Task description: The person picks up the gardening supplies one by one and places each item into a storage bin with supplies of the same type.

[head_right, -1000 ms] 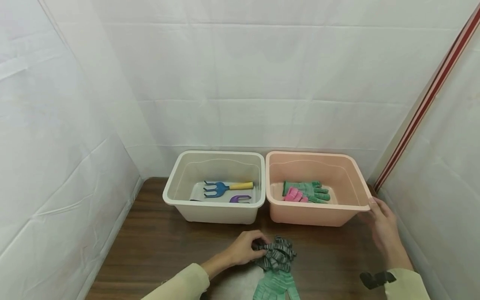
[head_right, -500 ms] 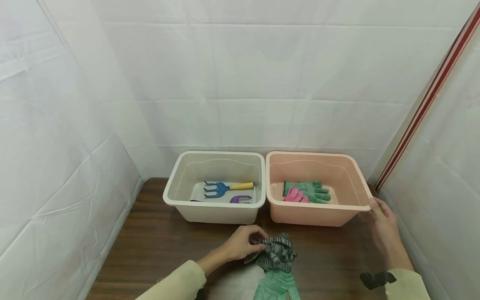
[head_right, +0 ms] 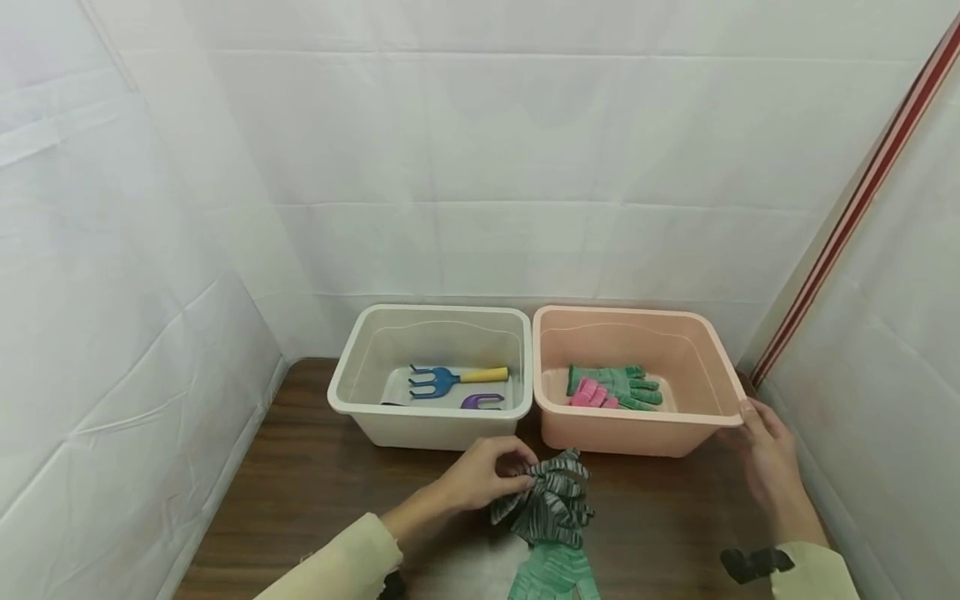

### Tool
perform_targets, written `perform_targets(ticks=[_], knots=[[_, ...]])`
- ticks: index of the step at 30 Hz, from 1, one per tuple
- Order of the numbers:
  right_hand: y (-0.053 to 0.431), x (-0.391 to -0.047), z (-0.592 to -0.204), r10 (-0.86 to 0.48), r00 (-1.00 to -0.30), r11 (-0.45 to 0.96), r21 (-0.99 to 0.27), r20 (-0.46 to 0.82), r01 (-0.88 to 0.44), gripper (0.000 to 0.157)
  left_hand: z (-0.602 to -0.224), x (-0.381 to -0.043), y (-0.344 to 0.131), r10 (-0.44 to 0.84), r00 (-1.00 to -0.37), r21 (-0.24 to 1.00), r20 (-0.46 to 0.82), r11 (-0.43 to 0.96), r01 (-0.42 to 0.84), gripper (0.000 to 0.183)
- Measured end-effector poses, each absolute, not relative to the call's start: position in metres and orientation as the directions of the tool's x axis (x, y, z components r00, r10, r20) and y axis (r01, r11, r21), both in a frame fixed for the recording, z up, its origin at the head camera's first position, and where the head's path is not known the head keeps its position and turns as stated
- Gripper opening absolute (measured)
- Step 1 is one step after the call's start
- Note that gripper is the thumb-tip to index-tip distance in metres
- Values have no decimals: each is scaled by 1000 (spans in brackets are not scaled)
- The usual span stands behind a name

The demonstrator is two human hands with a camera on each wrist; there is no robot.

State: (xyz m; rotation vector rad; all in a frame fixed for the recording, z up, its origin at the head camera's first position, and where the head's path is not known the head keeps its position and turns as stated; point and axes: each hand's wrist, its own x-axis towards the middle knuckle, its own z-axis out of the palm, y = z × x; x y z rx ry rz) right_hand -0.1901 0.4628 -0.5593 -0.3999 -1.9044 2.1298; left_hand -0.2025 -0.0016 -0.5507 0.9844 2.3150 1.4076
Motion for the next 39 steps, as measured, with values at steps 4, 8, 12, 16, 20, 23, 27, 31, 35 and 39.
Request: perform_targets(ticks=[4, 8, 12, 16, 20, 23, 27, 31, 35, 39], knots=[[463, -190, -560, 369, -929, -113, -994, -30, -12, 50, -537, -203, -3, 664, -737, 874, 126, 278, 399, 16], [463, -191, -560, 377, -926, -101, -995, -38, 0, 50, -528, -205, -4, 662, -735, 868, 146, 271, 416, 17], [461, -191, -559, 384, -922, -99, -995, -44, 6, 49, -521, -208, -4, 661, -733, 864, 161, 265, 429, 16], [461, -191, -558, 381, -924, -95, -995, -41, 5, 51, -513, -209, -5, 664, -728, 859, 169, 263, 439, 16], [460, -192, -558, 378, -925, -86, -996, -45, 13, 53, -506, -208, -5, 664, -726, 854, 179, 261, 449, 16], [461, -191, -559, 375, -926, -86, -996, -44, 13, 52, -502, -206, -5, 669, -720, 849, 186, 260, 460, 17], [463, -189, -561, 368, -929, -106, -994, -33, -7, 50, -497, -205, -4, 678, -707, 843, 203, 247, 478, 18], [464, -188, -560, 360, -932, -120, -993, -31, -14, 52, -493, -206, -3, 677, -704, 849, 214, 228, 477, 18], [463, -188, -560, 370, -928, -125, -992, -44, -3, 50, -489, -208, -3, 669, -714, 860, 207, 225, 459, 17], [463, -190, -562, 389, -920, -140, -990, -55, 0, 45, -484, -209, -3, 661, -725, 868, 195, 228, 441, 16]])
